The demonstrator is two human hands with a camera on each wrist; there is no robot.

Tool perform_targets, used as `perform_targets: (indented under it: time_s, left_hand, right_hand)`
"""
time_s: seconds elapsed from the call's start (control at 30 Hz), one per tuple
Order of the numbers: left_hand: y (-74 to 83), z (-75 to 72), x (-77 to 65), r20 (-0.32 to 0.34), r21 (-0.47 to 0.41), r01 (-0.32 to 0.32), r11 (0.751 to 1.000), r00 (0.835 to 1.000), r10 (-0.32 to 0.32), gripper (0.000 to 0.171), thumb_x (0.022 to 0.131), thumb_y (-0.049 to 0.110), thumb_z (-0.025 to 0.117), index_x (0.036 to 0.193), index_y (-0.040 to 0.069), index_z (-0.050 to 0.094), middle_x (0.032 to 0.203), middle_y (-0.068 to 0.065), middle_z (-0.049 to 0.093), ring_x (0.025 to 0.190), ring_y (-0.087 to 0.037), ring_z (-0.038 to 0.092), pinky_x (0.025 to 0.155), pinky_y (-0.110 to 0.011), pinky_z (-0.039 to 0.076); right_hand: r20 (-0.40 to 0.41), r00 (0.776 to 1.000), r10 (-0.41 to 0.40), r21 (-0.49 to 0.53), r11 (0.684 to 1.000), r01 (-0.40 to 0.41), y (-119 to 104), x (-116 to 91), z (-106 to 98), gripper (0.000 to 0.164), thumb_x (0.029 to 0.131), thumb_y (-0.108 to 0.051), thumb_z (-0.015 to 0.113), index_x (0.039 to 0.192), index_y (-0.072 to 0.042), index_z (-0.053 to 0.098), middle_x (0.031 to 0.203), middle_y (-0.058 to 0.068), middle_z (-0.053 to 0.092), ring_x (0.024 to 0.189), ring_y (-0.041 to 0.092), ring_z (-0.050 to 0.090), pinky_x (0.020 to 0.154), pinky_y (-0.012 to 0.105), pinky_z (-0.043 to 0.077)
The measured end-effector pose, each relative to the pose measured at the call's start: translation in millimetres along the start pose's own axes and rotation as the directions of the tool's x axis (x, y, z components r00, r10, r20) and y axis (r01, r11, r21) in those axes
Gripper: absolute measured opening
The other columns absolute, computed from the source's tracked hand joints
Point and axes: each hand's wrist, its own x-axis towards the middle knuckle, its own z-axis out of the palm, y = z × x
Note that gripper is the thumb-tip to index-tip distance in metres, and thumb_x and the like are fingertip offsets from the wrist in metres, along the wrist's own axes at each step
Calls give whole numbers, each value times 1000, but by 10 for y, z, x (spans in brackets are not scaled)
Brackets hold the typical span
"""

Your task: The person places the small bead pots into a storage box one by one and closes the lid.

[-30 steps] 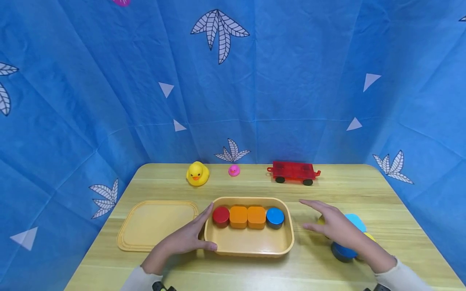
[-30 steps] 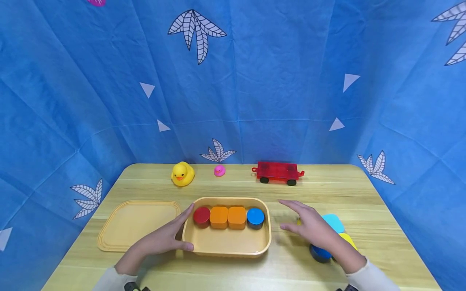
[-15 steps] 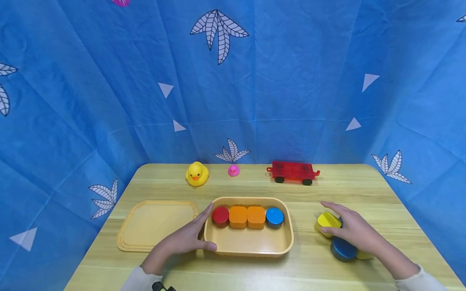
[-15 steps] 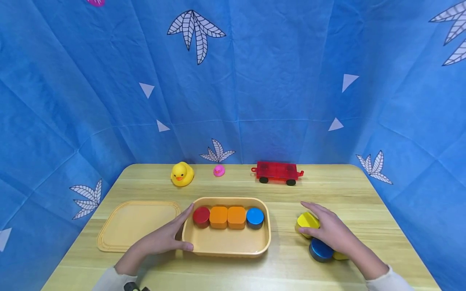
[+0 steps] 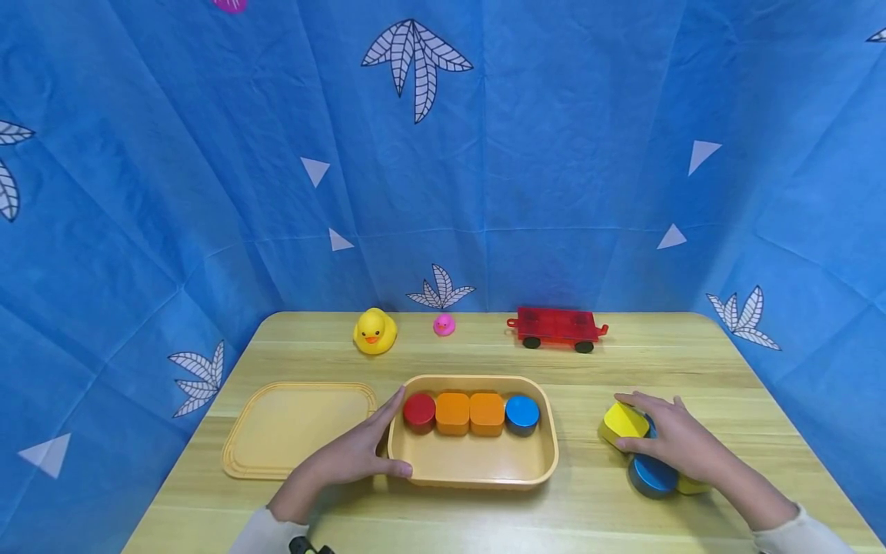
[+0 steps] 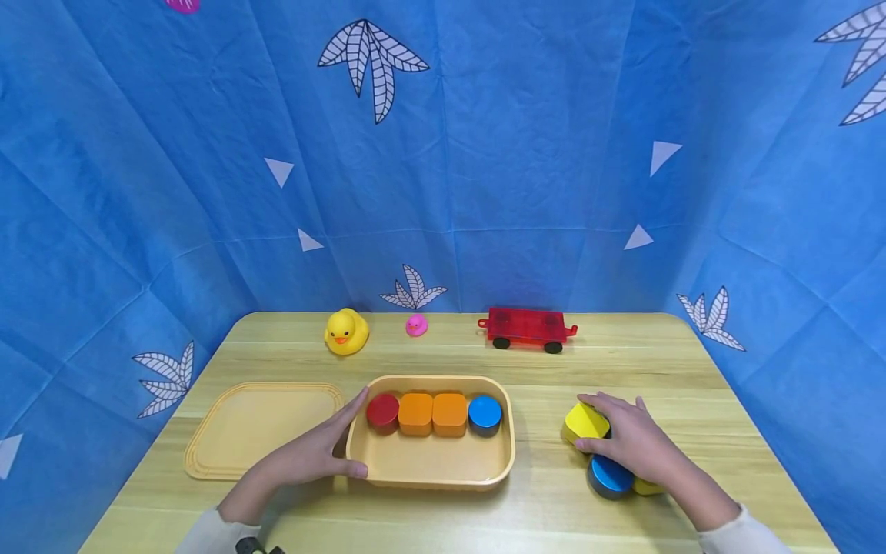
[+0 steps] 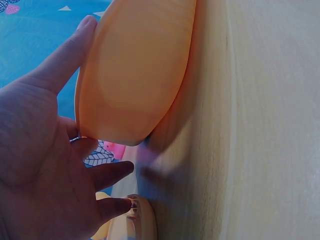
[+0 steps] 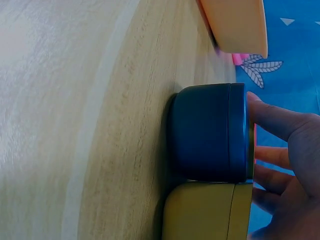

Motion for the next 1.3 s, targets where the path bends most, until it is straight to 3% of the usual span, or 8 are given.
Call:
perform_targets:
  time_s: [0.3, 0.5, 0.63, 0.87, 1.3]
  left_hand:
    - [2, -2, 2, 0, -5, 8, 1000, 1000, -8, 121, 84, 48, 83, 167, 24, -1, 174, -4, 3, 158, -35, 13, 125, -57, 21]
    - [11, -1, -5, 1, 3, 4, 1000, 1000, -4, 121, 85, 49, 83, 168, 23, 0, 174, -5, 3, 158, -35, 14, 124, -58, 22]
    - [16, -1, -12, -1, 6, 6, 1000, 1000, -6, 121, 84, 48, 84, 168, 22, 0, 174, -5, 4, 158, -35, 14, 125, -58, 21]
    - [-8, 4, -2, -5, 10, 4, 1000, 1000, -4, 121, 84, 49, 83, 167, 25, -1, 174, -4, 3, 158, -35, 13, 125, -58, 21]
    - [10, 0, -6, -5, 15, -3, 1000, 1000, 3, 120, 85, 48, 83, 167, 23, 0, 174, -5, 3, 158, -35, 14, 125, -57, 21]
  right_hand:
    - [11, 1000, -13, 3, 1000, 13, -10, 15, -13, 75, 85, -41, 83, 140, 5, 58, 137, 31, 60, 128, 55, 53, 109, 84, 10]
    - [-1, 1000, -30, 6, 1000, 30, -89, 25, -25, 70, 86, -34, 84, 140, 3, 59, 137, 29, 61, 130, 53, 54, 112, 80, 14]
    - [-7, 999, -37, 0, 999, 37, -183, 52, -65, 70, 87, -34, 84, 142, 1, 58, 138, 28, 61, 130, 52, 54, 113, 77, 20]
    - [-42, 993, -108, -26, 994, 107, -408, 85, -140, 67, 88, -26, 83, 145, -3, 57, 140, 22, 62, 125, 46, 59, 101, 63, 51]
    - [-50, 973, -227, 21, 973, 228, -856, 205, -170, 67, 89, -18, 82, 149, -10, 54, 145, 16, 59, 131, 42, 56, 103, 61, 50]
